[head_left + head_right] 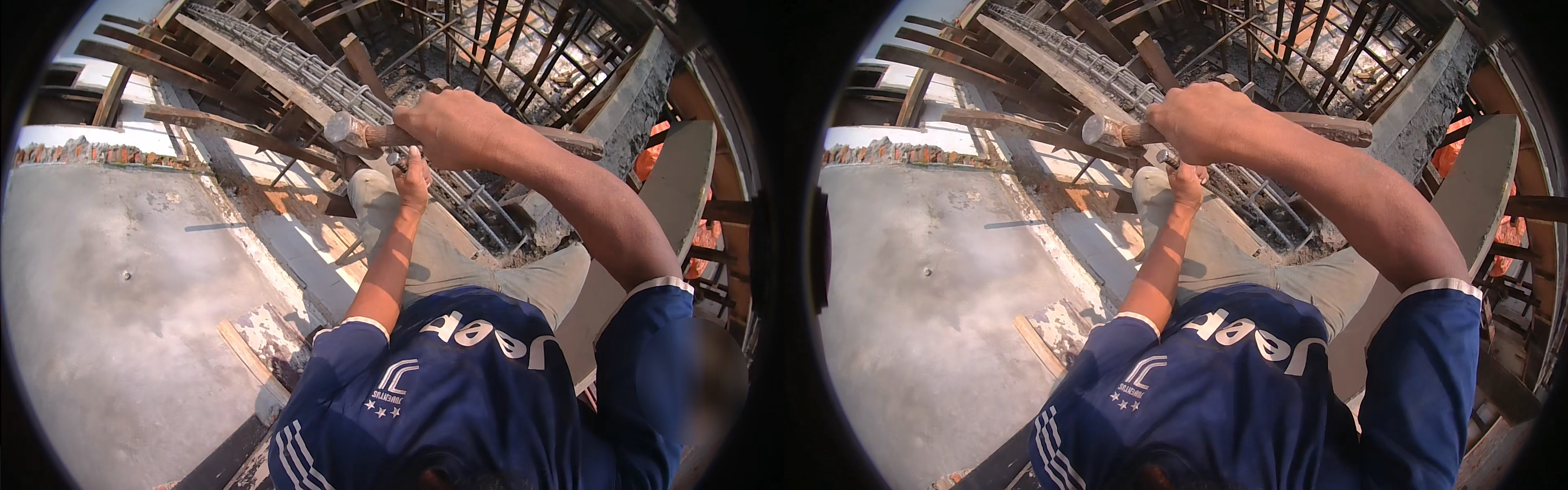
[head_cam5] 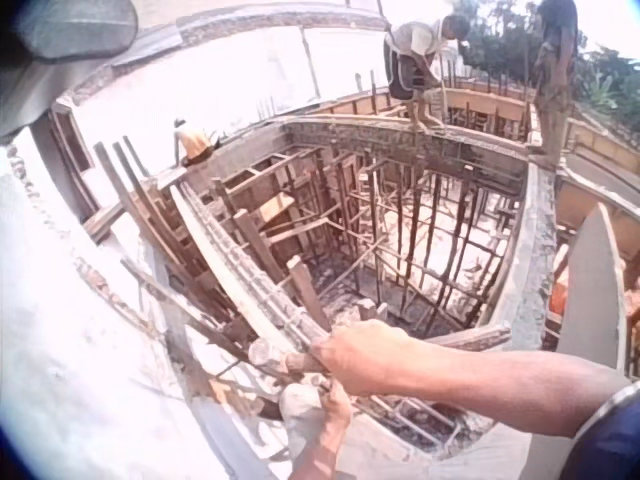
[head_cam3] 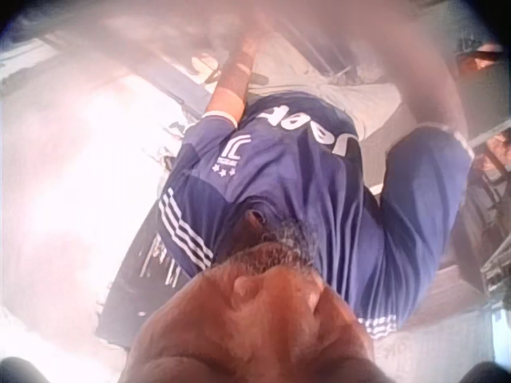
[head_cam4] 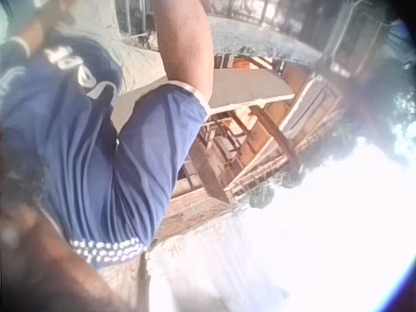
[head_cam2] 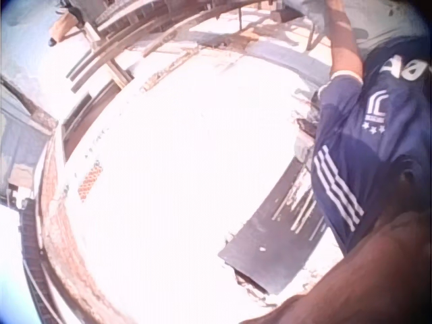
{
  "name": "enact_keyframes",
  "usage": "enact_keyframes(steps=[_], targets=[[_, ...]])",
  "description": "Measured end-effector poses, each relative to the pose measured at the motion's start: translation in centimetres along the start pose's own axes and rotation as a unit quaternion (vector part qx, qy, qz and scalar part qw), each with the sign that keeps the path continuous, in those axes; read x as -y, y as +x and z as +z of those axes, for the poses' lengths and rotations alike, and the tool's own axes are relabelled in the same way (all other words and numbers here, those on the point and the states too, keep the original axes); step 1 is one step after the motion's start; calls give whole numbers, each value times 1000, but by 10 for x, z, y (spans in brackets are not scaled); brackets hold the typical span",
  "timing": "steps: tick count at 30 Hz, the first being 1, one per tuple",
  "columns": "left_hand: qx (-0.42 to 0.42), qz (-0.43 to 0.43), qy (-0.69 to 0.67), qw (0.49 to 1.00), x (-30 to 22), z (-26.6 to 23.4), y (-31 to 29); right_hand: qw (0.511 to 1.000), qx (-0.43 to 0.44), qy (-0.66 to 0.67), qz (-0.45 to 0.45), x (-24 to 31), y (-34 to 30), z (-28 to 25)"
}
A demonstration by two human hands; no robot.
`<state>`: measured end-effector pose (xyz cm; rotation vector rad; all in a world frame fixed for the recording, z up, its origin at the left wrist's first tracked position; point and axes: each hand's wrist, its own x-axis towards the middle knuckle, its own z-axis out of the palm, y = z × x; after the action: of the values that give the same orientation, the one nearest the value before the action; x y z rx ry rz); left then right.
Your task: The person uses a hammer and a metal rod to adjust and secure wooden beams and rebar for a concrete form on a construction site.
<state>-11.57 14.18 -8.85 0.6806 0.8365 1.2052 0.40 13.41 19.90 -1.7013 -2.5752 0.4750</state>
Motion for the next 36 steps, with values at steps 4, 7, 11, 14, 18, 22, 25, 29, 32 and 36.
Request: enact_keyframes(steps=[4,7,11,14,18,22,25,29,32,36], targets=[[42,-26,-5,999,0,-6,23,973,-231,13,8,18,-23,-85],[31,-40,-8,999,1,-15,27,932,-353,68,-44,24,-28,-125],[49,-33,52,997,-3,12,16,894,-435,89,-62,24,-27,-112],[55,-1,30,998,-7,-12,16,934,-336,124,-9,16,4,-31],[3,-45,20,999,15,17,-12,988,-19,96,122,-37,-25,78],[73,-27,22,997,17,13,-15,986,-67,88,124,-44,-40,23],[129,-5,97,987,21,40,-21,958,-258,82,92,-19,-67,-71],[136,-9,122,983,20,20,-39,925,-364,111,9,-12,-90,-107],[105,-12,82,991,15,30,-29,926,-363,107,6,-18,-78,-53],[71,13,103,992,34,30,-44,982,-64,98,150,-41,-98,88]])
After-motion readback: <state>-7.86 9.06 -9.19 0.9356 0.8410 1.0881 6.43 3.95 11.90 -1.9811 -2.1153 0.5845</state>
